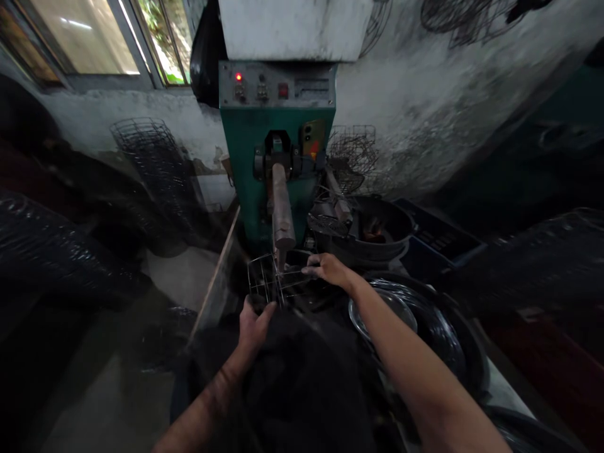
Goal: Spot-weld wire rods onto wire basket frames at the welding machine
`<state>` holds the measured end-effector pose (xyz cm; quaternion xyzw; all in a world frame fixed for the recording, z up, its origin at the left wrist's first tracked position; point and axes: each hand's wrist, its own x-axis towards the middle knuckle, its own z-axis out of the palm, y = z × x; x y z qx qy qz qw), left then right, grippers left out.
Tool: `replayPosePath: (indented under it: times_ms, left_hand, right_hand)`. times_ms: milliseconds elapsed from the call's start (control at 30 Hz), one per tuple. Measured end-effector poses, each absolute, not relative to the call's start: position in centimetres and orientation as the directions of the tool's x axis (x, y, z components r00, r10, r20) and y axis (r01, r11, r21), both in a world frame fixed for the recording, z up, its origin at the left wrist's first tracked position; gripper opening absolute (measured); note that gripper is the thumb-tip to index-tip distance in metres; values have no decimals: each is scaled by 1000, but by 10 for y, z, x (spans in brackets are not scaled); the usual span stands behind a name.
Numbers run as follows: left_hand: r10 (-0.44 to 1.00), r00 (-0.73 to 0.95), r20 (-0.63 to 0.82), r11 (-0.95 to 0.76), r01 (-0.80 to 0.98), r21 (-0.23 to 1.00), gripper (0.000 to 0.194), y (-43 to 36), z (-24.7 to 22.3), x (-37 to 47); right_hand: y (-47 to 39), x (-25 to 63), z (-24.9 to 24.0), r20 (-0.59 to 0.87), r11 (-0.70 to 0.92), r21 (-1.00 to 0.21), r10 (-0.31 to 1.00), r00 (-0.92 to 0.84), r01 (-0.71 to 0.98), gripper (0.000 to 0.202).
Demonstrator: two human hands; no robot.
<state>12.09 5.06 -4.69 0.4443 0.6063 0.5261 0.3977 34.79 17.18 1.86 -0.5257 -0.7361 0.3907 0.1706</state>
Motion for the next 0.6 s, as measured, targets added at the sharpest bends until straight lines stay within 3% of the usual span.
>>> replayPosePath:
  times_ms: [600]
  left_hand:
    - [953, -301, -24, 72, 149, 986, 32, 57, -48, 124]
  right_hand:
    - [179, 352, 13, -210, 79, -764, 908, -363, 640, 35]
